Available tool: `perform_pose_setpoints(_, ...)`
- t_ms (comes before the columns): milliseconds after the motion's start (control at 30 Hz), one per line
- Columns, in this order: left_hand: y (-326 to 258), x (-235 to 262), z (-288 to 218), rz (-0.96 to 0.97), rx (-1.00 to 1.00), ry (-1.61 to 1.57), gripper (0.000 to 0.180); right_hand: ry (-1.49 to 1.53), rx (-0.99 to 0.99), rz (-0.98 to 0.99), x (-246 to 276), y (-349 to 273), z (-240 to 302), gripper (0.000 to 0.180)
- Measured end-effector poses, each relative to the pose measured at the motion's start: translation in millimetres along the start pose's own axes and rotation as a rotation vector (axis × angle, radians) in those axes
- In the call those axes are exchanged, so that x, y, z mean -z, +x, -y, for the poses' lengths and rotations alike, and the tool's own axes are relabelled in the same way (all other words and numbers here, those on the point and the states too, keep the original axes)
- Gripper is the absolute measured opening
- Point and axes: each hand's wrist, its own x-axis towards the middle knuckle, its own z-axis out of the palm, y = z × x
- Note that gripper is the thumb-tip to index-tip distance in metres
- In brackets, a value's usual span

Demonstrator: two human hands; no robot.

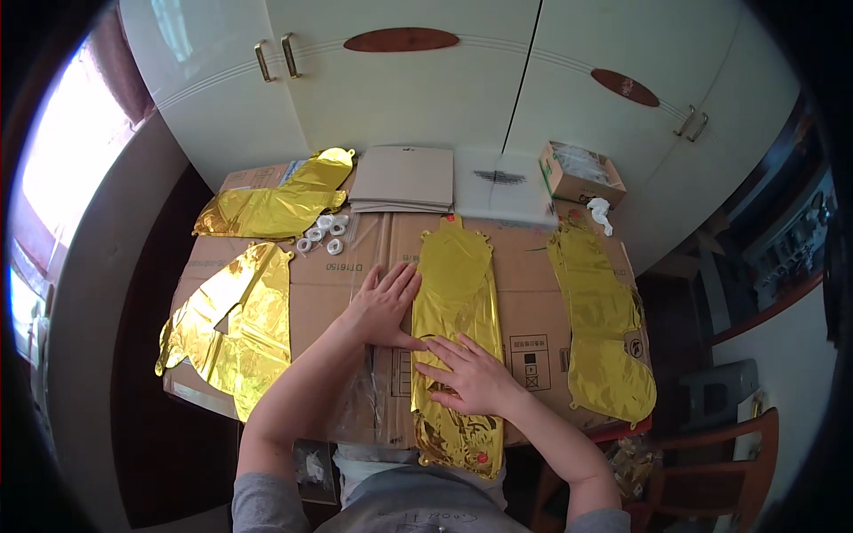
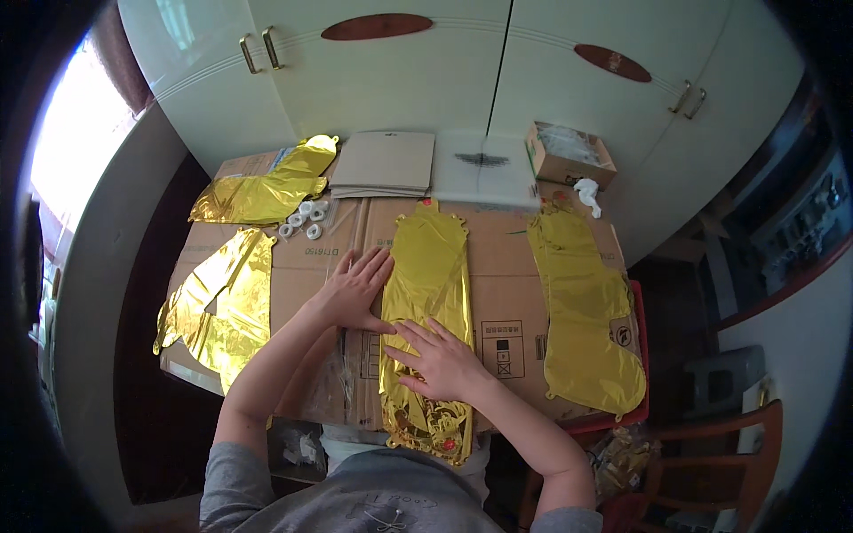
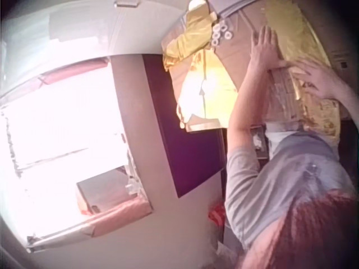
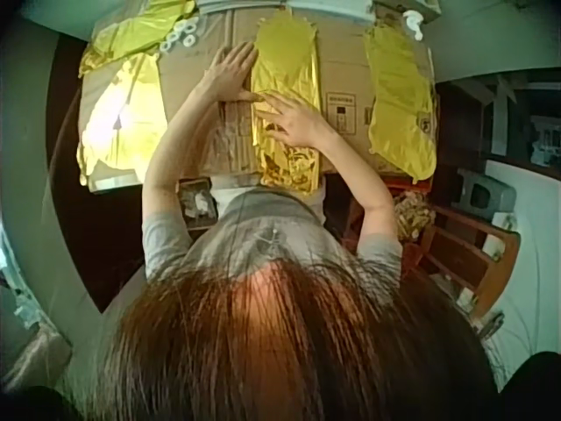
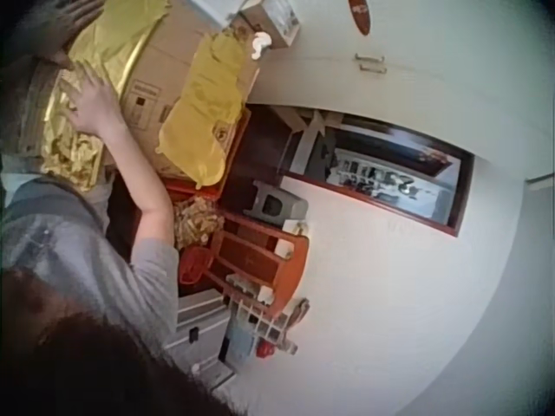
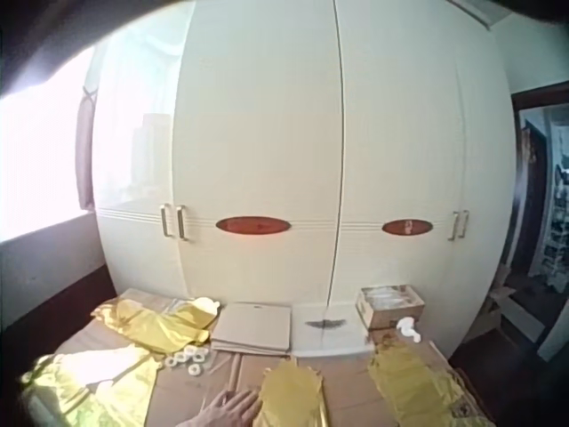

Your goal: Folding gold-colored metallic packaging film on a cardboard work surface.

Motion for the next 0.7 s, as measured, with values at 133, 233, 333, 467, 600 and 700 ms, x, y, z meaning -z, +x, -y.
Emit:
perform_pose_setpoints(133,3,-1,10,-0.023,0.064,-0.024,0.107,-0.023,0.001,0.005,-2,-1,0,0.053)
perform_pose_setpoints(233,5,-3,12,-0.135,0.072,-0.033,0.089,-0.033,0.005,0.03,0,0,0,0.053)
perform_pose_setpoints(333,-4,5,3,-0.08,-0.097,0.014,0.073,-0.045,0.0,0.056,1,1,0,0.051)
perform_pose_setpoints(467,-15,-4,-11,-0.016,-0.223,-0.089,0.066,-0.045,0.01,0.05,2,1,2,0.048)
perform_pose_setpoints(600,-15,-6,-10,-0.039,-0.201,-0.119,0.07,-0.064,0.061,0.064,-4,-1,0,0.043)
perform_pose_setpoints(700,-13,-4,-10,-0.044,-0.172,-0.093,0.075,-0.117,0.12,0.028,-4,-1,2,0.039)
